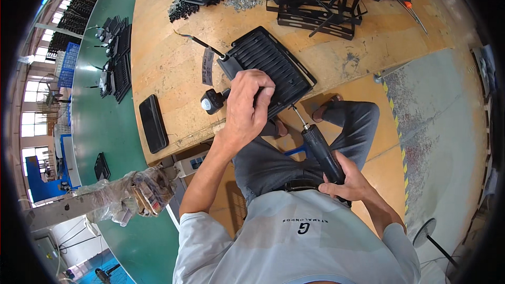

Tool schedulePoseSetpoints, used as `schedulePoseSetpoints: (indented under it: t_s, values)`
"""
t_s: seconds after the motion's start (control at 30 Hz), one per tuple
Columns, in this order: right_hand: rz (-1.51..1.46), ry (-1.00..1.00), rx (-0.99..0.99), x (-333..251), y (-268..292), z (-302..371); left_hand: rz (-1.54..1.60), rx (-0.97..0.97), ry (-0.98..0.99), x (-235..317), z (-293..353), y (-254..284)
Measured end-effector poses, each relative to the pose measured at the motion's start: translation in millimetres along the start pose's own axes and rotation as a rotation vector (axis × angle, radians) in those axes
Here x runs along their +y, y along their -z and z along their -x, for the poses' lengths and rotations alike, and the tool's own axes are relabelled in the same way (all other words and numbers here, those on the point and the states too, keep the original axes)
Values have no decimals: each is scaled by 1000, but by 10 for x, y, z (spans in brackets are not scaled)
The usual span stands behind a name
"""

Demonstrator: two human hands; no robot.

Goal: Assembling components of an electronic device, specifically using an electric screwdriver to fasten parts of a housing and placing them on a conveyor belt.

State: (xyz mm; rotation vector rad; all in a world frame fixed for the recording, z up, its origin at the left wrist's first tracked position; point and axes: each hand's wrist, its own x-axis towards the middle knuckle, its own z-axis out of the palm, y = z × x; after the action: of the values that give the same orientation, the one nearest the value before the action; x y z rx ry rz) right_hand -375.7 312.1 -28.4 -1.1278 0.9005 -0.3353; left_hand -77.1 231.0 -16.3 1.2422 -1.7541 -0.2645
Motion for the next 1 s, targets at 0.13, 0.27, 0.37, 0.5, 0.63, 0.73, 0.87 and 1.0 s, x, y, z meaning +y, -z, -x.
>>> schedulePoseSetpoints:
  t_s: [0.13, 0.27, 0.37, 0.5, 0.63, 0.73, 0.87, 1.0]
  values:
    - [14, -10, 11, 85, 38, 34, -34, -97, -105, 2, 82, -19]
    - [-7, -42, 11, 51, 56, 40, -30, -64, -41, 1, 126, -25]
    - [39, -20, -3, 93, 100, 32, -40, -79, -14, 28, 134, -30]
    - [83, -9, -10, 79, 110, -3, -42, -93, 18, 35, 162, -27]
    - [105, 26, -20, 110, 120, -24, -56, -99, 30, 33, 183, -36]
    - [47, -45, -49, 32, 126, -34, -67, -94, 18, 33, 200, -41]
    - [-91, -115, -102, -135, 115, -81, -63, -71, 59, 82, 247, -69]
    - [6, -74, -100, -55, 121, -122, -29, -20, 109, 120, 273, -124]
